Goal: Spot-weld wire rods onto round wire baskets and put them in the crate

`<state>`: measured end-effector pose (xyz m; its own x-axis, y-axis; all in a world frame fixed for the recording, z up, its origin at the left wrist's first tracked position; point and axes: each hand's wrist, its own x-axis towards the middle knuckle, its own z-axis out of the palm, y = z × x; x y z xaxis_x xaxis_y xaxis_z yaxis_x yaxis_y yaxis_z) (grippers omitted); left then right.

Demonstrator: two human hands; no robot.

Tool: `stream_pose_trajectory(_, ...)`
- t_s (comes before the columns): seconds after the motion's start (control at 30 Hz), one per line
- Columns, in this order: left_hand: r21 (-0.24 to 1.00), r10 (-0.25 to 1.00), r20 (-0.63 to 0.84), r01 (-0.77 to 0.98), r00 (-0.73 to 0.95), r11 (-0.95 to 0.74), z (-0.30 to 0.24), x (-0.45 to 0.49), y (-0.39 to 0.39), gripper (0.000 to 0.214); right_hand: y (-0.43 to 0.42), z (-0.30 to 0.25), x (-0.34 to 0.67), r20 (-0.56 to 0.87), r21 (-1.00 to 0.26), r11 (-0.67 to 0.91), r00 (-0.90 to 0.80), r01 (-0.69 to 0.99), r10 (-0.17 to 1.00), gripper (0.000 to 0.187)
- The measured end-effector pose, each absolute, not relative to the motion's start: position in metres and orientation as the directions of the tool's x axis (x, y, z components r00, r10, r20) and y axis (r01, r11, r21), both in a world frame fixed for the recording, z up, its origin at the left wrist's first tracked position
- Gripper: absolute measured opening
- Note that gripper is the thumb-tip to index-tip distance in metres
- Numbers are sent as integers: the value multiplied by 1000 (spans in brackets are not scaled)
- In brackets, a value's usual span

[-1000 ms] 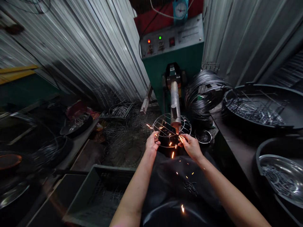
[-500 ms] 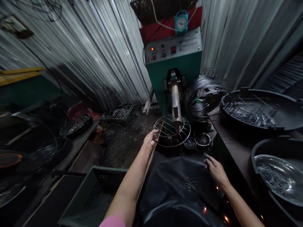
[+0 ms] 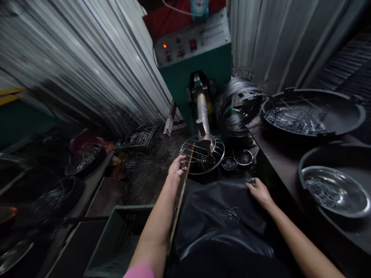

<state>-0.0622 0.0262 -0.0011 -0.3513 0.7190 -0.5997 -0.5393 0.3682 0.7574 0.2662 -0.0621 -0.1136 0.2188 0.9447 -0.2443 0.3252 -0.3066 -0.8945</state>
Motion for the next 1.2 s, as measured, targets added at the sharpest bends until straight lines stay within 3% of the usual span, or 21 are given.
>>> stream_pose_trajectory(0.1, 790, 749, -548, -524, -373, 318, -2, -59, 12, 30, -68, -104, 257, -291, -932, -316, 158, 174, 944, 31)
stream_pose_trajectory(0.2, 813, 769, -501, -519, -397, 262, -3, -55, 2, 30, -75, -94, 253, -301, -942, -307, 62, 136, 952, 35)
stream_pose_trajectory(0.3, 821, 775, -474, -528, -418, 217, -2, -46, -5, 29, -80, -93, 255, -241, -933, -226, -23, 281, 970, 33)
stream_pose_trajectory(0.43, 812, 755, -482, -551, -445, 194, 2, -32, -9, 32, -83, -111, 263, -89, -828, -81, 12, 554, 996, 28)
stream_pose_trajectory(0.6, 784, 716, -500, -607, -487, 134, 4, -32, 1, 43, -66, -129, 274, -214, -694, -218, 92, 686, 972, 25)
stream_pose_trajectory(0.77, 764, 697, -522, -634, -492, 125, 4, -33, 2, 49, -59, -126, 276, -219, -698, -265, 154, 665, 963, 20)
stream_pose_trajectory(0.87, 772, 702, -516, -621, -491, 133, 5, -32, -3, 45, -66, -107, 266, -232, -800, -244, 92, 548, 968, 22)
stream_pose_trajectory(0.97, 791, 721, -493, -596, -487, 138, 5, -30, -5, 41, -71, -71, 245, -229, -936, -219, -4, 275, 973, 33)
stream_pose_trajectory(1.1, 812, 732, -486, -557, -477, 176, 1, -26, -4, 36, -60, -24, 199, -34, -999, -35, -47, -8, 998, 47)
stream_pose_trajectory(1.2, 814, 747, -478, -553, -463, 178, -1, -24, -1, 34, -43, -8, 171, 80, -996, 78, -63, -36, 995, 42)
